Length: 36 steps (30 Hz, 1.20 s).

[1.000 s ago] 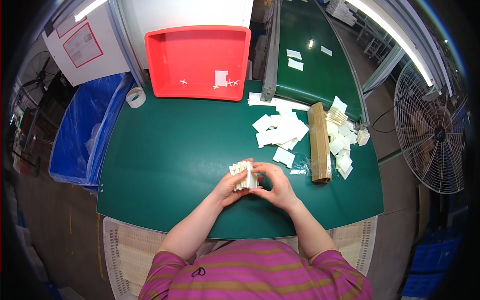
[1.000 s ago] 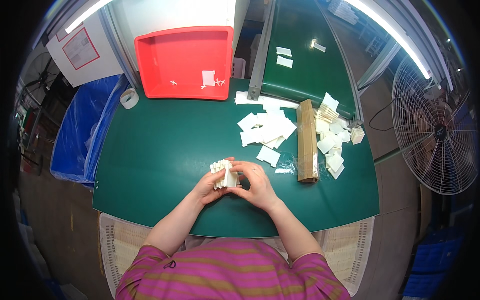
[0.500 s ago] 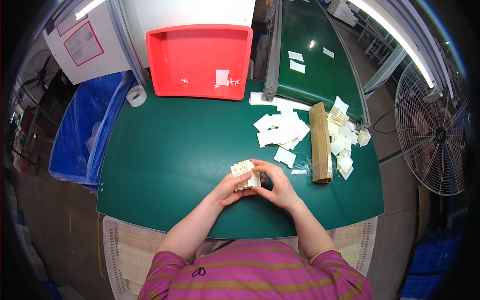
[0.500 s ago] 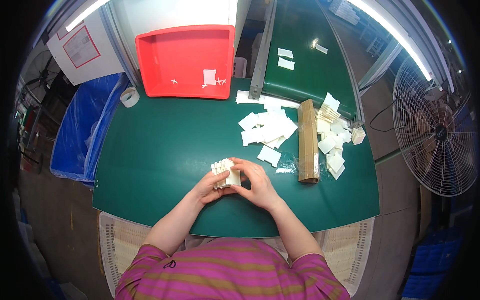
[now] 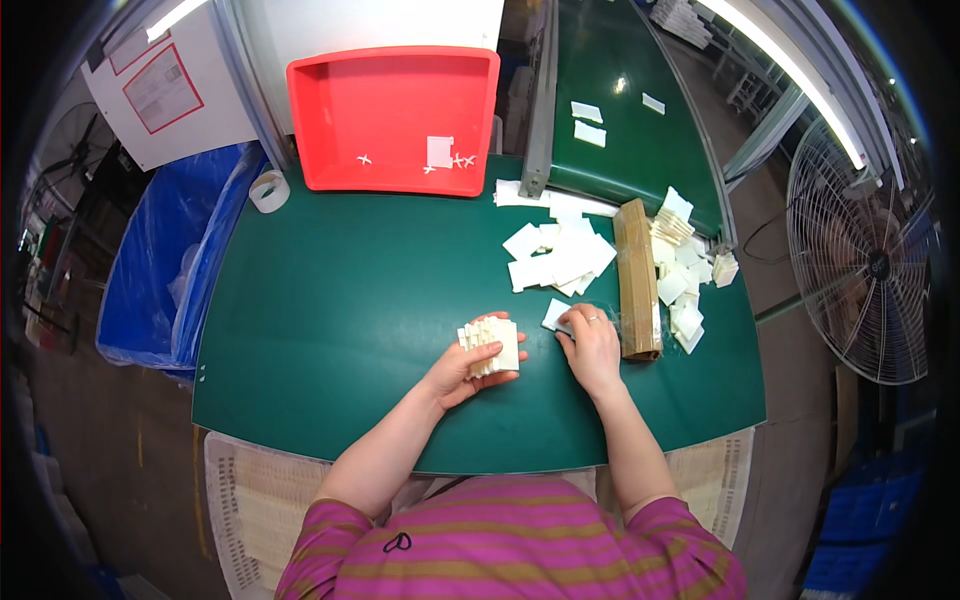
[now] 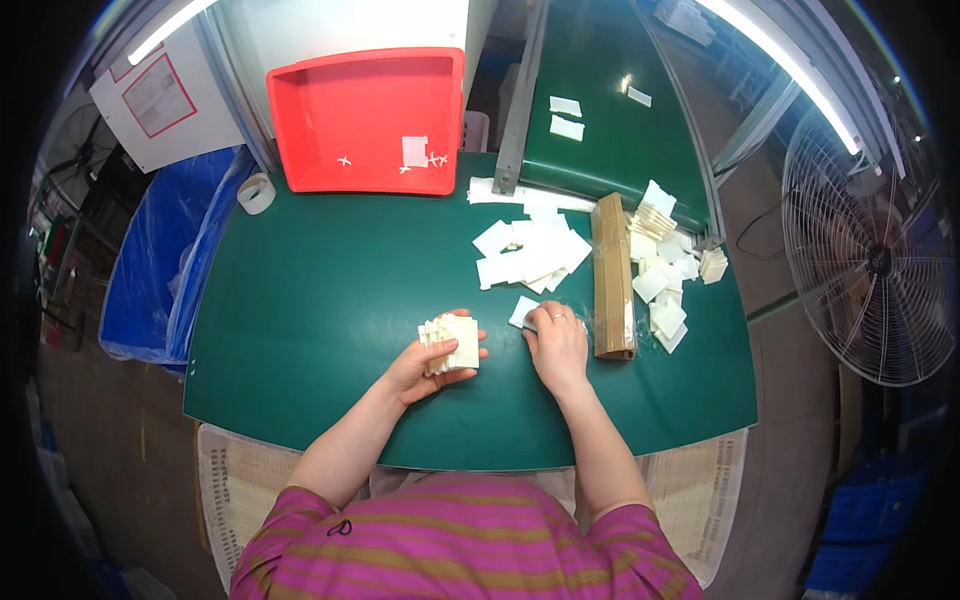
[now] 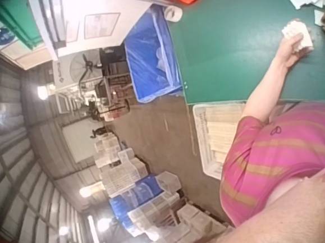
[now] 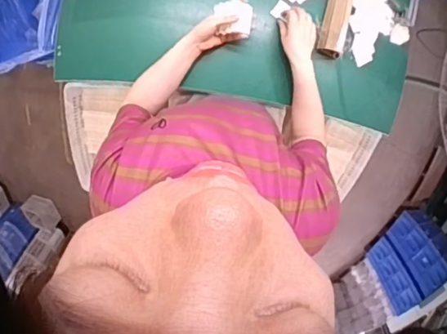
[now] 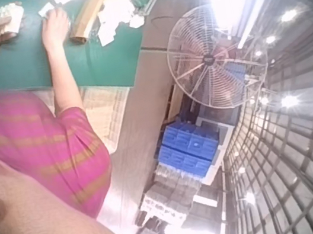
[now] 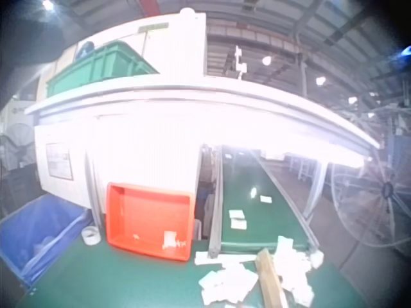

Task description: The person stands at a green workbench and repeatedly picks up small white paper sheets from a pile. They align the sheets into neat stacks and place them into a white plastic basket. The process involves picking, aligning, and placing the paper sheets by hand.

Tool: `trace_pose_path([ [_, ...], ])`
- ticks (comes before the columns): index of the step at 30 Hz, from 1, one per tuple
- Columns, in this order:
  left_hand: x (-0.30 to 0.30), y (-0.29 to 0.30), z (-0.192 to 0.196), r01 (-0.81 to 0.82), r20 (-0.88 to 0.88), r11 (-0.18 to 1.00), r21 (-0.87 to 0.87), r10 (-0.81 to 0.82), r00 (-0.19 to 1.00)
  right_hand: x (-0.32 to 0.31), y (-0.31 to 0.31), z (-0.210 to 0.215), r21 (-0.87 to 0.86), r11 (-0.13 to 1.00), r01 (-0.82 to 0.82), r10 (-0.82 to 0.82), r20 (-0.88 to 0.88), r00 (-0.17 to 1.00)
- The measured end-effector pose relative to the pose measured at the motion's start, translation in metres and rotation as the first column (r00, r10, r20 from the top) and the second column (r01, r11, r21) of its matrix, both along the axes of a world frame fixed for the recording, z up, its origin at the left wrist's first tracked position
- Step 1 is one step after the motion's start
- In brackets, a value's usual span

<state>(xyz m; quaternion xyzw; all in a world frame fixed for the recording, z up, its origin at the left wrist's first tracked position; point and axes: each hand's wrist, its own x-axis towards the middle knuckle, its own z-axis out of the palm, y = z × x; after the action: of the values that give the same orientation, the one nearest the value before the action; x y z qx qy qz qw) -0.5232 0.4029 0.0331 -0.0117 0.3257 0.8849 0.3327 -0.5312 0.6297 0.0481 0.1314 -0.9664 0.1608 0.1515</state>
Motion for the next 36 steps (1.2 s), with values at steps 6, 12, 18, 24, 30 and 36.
trace_pose_path([
  [6, 0.0, 0.0, 0.002, -0.015, 0.003, 1.0, -0.018, 0.015, 1.0, -0.005, 0.005, -0.001, -0.037, 0.998, 0.053, -0.056, -0.1, 0.993],
  [12, 0.0, 0.0, 0.003, -0.016, 0.002, 1.0, -0.014, 0.016, 1.0, -0.013, 0.012, -0.005, -0.031, 0.999, 0.044, -0.048, -0.159, 0.986],
  [18, 0.0, 0.0, 0.002, -0.013, -0.01, 1.0, -0.018, 0.012, 1.0, -0.018, 0.025, 0.008, 0.006, 0.998, -0.066, 0.066, -0.023, 0.998],
  [24, 0.0, 0.0, 0.001, 0.014, 0.002, 1.0, 0.005, -0.014, 1.0, -0.014, -0.003, 0.045, -0.486, 0.869, -0.098, 0.153, 0.075, 0.985],
  [30, 0.003, -0.005, -0.016, 0.098, 0.116, 0.994, 0.045, -0.103, 0.988, -0.008, -0.055, 0.043, -0.298, 0.758, -0.58, 0.562, -0.154, 0.813],
  [36, -0.001, -0.003, -0.008, 0.048, 0.022, 0.996, 0.077, -0.05, 0.998, -0.041, -0.046, 0.033, -0.397, 0.827, -0.399, 0.367, -0.157, 0.917],
])
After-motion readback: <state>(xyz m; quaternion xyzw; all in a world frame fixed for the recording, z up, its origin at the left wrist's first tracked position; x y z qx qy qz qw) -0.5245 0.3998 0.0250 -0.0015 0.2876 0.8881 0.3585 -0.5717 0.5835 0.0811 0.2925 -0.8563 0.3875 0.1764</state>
